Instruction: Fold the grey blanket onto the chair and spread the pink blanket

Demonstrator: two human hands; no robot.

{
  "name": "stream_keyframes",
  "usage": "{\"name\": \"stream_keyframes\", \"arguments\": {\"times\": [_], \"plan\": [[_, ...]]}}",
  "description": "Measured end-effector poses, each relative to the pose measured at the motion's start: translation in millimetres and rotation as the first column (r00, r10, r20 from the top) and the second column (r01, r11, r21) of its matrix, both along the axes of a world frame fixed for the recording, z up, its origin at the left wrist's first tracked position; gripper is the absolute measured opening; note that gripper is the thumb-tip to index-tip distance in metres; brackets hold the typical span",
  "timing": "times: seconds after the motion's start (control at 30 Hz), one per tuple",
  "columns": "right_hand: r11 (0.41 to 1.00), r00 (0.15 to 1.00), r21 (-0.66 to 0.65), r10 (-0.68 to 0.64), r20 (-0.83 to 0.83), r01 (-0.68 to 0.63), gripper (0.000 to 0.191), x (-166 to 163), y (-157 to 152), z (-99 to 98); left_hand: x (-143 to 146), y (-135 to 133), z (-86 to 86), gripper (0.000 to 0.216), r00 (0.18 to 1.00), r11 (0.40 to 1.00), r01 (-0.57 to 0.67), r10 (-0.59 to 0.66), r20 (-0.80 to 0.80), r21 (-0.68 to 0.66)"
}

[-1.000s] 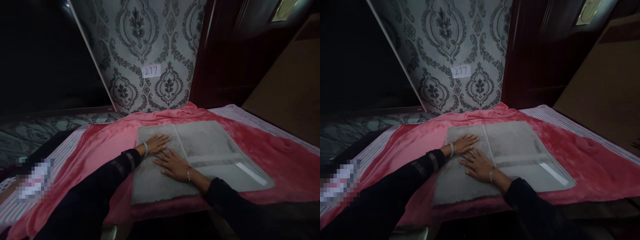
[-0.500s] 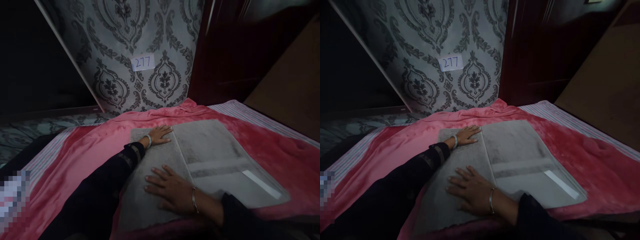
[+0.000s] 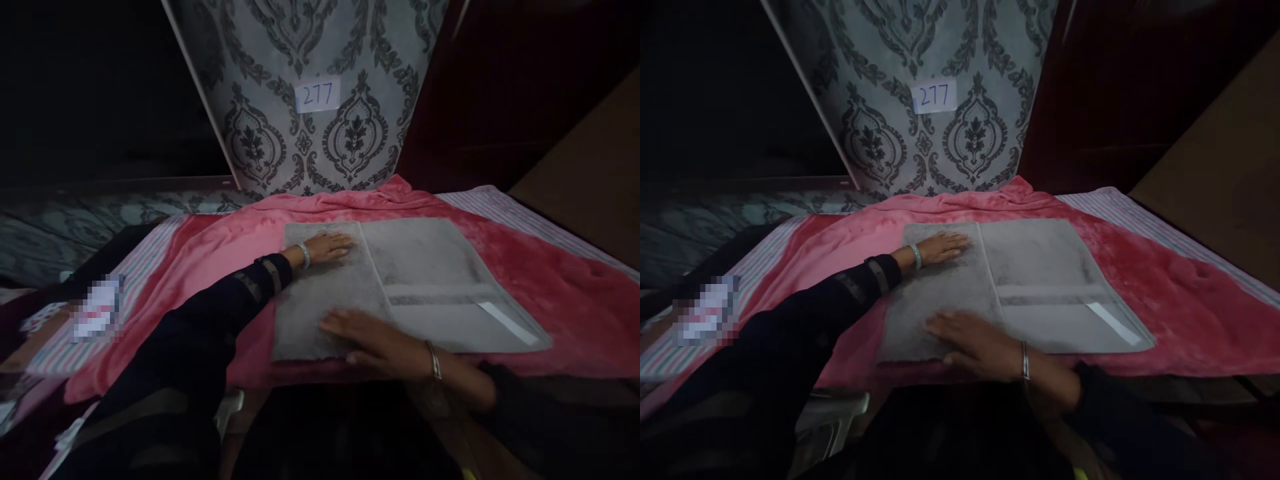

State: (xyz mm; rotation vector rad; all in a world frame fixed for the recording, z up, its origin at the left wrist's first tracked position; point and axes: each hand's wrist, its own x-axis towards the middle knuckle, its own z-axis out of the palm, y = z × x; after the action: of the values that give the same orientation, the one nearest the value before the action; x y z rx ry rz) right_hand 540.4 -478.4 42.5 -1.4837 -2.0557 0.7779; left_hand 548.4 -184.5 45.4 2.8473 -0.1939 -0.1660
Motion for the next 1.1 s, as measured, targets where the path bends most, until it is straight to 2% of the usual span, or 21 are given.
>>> {"name": "stream_keyframes", "arguments": {"times": [0.1,0.17,0.27,0.33,0.43,0.7,0.8,0.9,0.97,1.0,1.1], "plan": [[0.996,0.986,0.081,0.03,0.164,-0.044,0.062,2.6,48.9,1.1,-40.9,16.1,7.2,0.062,0.996,0.995,-0.09,0.09,0.001,-0.052],[0.992,0.962,0.1,0.045,0.268,-0.075,0.063,-2.8,84.8,-3.2,-61.9,25.0,5.5,0.061,0.99,0.989,-0.143,0.142,-0.016,-0.028],[0.989,0.919,0.121,0.032,0.393,-0.086,0.062,-16.7,119.5,-14.8,-78.9,30.2,-8.3,0.057,0.98,0.98,-0.197,0.197,0.01,0.04],[0.985,0.905,0.15,0.015,0.425,-0.086,0.063,-25.3,124.1,-23.2,-82.5,29.9,-19.3,0.056,0.975,0.975,-0.217,0.214,0.06,0.054],[0.979,0.912,0.175,0.023,0.409,-0.104,0.063,-34.7,110.8,-31.2,-82.4,29.4,-28.3,0.056,0.975,0.978,-0.206,0.202,0.098,0.042],[0.984,0.936,0.124,0.076,0.344,-0.126,0.067,-67.8,57.9,-37.0,-82.1,30.9,-27.9,0.057,0.971,0.974,-0.215,0.205,0.123,0.077],[0.987,0.959,0.082,0.114,0.259,-0.139,0.064,-77.5,42.2,-32.0,-82.7,30.7,-27.5,0.056,0.973,0.97,-0.214,0.2,0.119,0.116],[0.988,0.983,0.057,0.136,0.124,-0.144,0.061,-71.7,31.5,-16.6,-82.0,30.0,-22.1,0.056,0.973,0.961,-0.22,0.204,0.109,0.165],[0.995,0.991,0.083,0.037,0.126,-0.048,0.061,-57.1,26.4,-6.3,-80.2,26.8,-15.4,0.055,0.971,0.951,-0.237,0.223,0.09,0.198],[0.993,0.983,0.106,-0.061,0.174,0.043,0.06,-47.5,23.7,-3.4,-79.0,23.5,-11.8,0.055,0.966,0.943,-0.257,0.244,0.084,0.213],[0.929,0.851,0.168,-0.37,0.373,0.33,0.061,-18.1,13.9,-7.3,-76.9,4.4,-5.2,0.055,0.94,0.909,-0.339,0.319,0.121,0.244]]}}
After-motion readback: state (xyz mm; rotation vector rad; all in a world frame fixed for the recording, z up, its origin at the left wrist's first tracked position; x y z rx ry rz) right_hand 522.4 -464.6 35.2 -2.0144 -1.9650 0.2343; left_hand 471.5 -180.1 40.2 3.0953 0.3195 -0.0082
